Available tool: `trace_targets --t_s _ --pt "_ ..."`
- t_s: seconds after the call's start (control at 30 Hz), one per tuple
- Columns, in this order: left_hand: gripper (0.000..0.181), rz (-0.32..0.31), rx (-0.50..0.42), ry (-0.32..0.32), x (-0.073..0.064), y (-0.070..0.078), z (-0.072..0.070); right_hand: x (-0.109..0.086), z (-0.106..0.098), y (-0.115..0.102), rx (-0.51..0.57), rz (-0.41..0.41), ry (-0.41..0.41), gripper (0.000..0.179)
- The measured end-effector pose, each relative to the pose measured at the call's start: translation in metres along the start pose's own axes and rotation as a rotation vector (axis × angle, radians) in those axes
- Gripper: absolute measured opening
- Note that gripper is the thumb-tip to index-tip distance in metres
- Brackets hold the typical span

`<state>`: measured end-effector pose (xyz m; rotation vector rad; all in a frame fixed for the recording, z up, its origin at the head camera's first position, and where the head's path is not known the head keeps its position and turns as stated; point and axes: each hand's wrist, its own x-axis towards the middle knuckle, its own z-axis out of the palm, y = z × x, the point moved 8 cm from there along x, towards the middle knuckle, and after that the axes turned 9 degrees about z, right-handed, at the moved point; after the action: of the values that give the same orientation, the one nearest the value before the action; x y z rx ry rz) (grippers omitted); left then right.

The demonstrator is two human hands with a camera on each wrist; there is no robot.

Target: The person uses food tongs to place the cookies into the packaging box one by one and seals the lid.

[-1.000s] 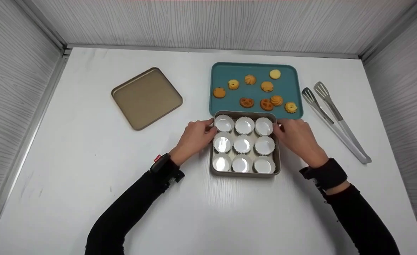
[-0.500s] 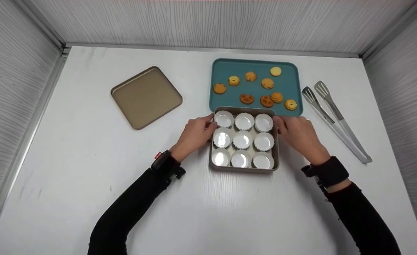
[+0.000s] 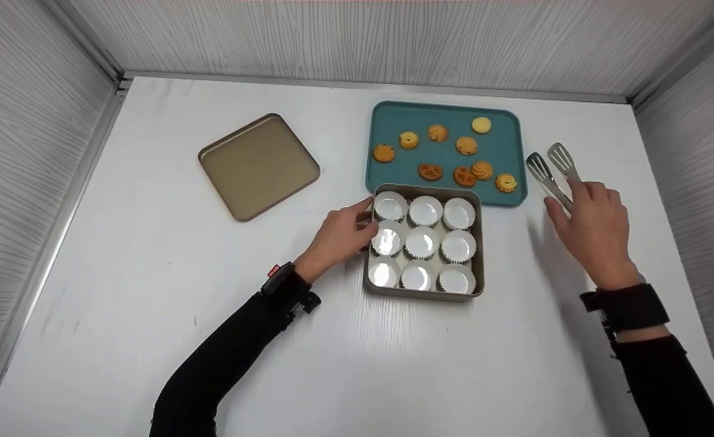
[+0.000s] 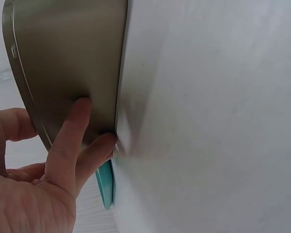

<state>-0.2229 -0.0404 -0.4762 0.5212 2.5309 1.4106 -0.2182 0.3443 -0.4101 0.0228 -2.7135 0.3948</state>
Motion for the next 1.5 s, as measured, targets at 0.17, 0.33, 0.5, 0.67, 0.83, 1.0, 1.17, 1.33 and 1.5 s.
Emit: trace_targets --t_s 0.17,0.33,0.5,0.67,0.83,1.0,1.17,1.33,1.5 --pt "0.059 -0.004 -0.023 -0.01 -0.005 -0.004 -0.001 0.002 0.01 0.026 -0.047 0.102 -0.131 0.062" --pt "0.058 -0.013 -0.059 -0.024 -0.006 -0.003 -0.001 0.002 0.021 0.048 -0.055 0.192 -0.258 0.074" --pt "0.056 0.018 -0.022 -0.036 -0.003 0.001 0.002 0.0 0.026 0.065 -0.055 0.25 -0.348 0.08" --pt "0.054 0.027 -0.001 -0.047 -0.003 0.003 0.004 -0.003 0.031 0.074 -0.046 0.263 -0.391 0.071" --pt "0.053 0.025 -0.002 -0.052 -0.004 0.003 0.004 -0.003 0.034 0.077 -0.02 0.246 -0.376 0.05" --pt "0.052 0.046 0.015 -0.04 -0.005 0.002 0.002 0.002 0.036 0.079 0.009 0.24 -0.384 0.047" --pt "0.051 0.067 0.027 -0.03 -0.003 0.004 0.003 0.002 0.037 0.087 0.019 0.284 -0.402 0.043" --pt "0.052 0.056 0.046 -0.023 -0.003 0.004 0.002 0.0 0.035 0.089 0.051 0.346 -0.388 0.053" --pt "0.053 0.044 0.04 -0.019 -0.002 0.003 0.001 -0.001 0.023 0.08 0.065 0.36 -0.298 0.063"
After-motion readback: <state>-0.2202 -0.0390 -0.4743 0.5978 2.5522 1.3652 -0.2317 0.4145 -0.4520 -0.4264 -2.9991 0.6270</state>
